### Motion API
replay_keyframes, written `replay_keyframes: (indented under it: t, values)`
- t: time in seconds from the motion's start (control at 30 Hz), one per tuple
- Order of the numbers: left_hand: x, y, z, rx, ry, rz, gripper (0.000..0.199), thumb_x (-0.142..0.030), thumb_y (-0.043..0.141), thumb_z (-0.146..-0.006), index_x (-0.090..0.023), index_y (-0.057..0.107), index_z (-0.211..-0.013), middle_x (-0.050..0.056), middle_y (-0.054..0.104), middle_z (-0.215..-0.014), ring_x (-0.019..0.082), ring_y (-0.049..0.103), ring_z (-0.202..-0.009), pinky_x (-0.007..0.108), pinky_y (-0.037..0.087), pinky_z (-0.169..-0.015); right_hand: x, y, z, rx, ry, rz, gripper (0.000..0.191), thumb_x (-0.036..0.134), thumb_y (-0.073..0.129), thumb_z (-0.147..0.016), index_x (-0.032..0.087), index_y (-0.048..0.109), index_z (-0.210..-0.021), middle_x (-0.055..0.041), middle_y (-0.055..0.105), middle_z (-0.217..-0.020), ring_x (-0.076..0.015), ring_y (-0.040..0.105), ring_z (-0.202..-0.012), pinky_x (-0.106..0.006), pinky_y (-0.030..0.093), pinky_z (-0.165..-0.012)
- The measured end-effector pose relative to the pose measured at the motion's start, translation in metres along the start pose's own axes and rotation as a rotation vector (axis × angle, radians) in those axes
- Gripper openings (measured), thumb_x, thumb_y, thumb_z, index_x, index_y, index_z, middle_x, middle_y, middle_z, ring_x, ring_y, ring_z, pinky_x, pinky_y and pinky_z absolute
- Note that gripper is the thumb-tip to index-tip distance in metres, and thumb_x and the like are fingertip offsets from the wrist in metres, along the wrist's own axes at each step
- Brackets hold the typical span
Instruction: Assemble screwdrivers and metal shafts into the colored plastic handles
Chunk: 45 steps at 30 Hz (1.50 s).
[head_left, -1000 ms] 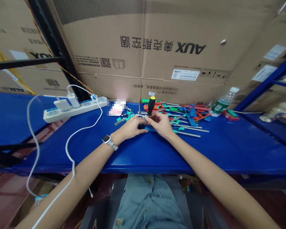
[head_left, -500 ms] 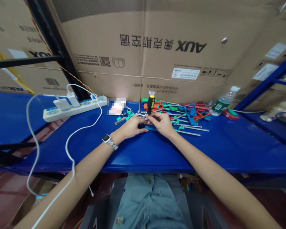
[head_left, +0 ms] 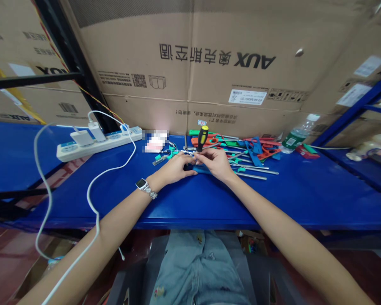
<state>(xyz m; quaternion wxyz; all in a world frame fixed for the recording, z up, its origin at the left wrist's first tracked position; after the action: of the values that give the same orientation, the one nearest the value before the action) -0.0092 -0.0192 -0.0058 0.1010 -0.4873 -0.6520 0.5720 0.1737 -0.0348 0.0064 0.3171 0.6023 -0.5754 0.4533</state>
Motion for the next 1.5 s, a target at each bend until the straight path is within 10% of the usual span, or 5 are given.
replay_keyframes:
  t: [0.33, 0.67, 1.03, 1.5]
  values:
    - [-0.006, -0.003, 0.003, -0.012, -0.001, -0.040, 0.027, -0.038, 0.069, -0.090, -0.020, 0.067, -0.110, 0.006, 0.073, -0.104, 0.024, 0.060, -0.096, 0.043, 0.047, -0.091, -0.001, -0.005, 0.000, -0.089, -0.007, -0.012, 0.041, 0.061, 0.071, -0.081, 0.020, 0.066, -0.078, -0.0042, 0.074, -0.077, -0.0145, 0.066, -0.057, -0.030, 0.057, -0.058]
    - [-0.036, -0.003, -0.005, 0.053, 0.021, -0.554, 0.027, -0.027, 0.041, -0.100, -0.013, 0.065, -0.099, 0.016, 0.068, -0.101, 0.031, 0.061, -0.098, 0.046, 0.042, -0.090, -0.019, 0.000, -0.001, -0.186, 0.107, -0.111, 0.049, 0.068, 0.067, -0.080, 0.020, 0.056, -0.085, -0.0012, 0.072, -0.076, -0.0076, 0.058, -0.040, -0.020, 0.048, -0.040]
    - [-0.029, -0.019, -0.017, 0.057, 0.007, -0.554, 0.037, -0.028, 0.037, -0.103, -0.017, 0.063, -0.080, 0.009, 0.064, -0.076, 0.026, 0.061, -0.083, 0.042, 0.042, -0.085, -0.023, 0.002, 0.000, -0.239, 0.110, -0.105, 0.041, 0.060, 0.067, -0.085, 0.020, 0.055, -0.084, -0.0003, 0.071, -0.076, -0.0065, 0.058, -0.041, -0.019, 0.049, -0.040]
    - [-0.004, -0.020, -0.021, -0.011, 0.037, -0.488, 0.027, -0.030, 0.049, -0.101, -0.016, 0.073, -0.101, 0.010, 0.062, -0.091, 0.026, 0.055, -0.090, 0.039, 0.042, -0.079, -0.011, -0.009, -0.004, -0.269, 0.142, -0.186, 0.033, 0.050, 0.069, -0.086, 0.021, 0.053, -0.082, 0.0002, 0.070, -0.072, -0.0078, 0.056, -0.041, -0.021, 0.047, -0.039]
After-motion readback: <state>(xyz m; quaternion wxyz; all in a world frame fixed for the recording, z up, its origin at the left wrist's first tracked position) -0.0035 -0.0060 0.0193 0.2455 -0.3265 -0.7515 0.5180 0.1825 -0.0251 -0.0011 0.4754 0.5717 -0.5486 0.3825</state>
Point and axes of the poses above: each hand's wrist, its own z-axis away from the middle knuckle, its own y-axis out of the palm, x = y × z, the point moved 1 cm from there along -z, towards the middle knuckle
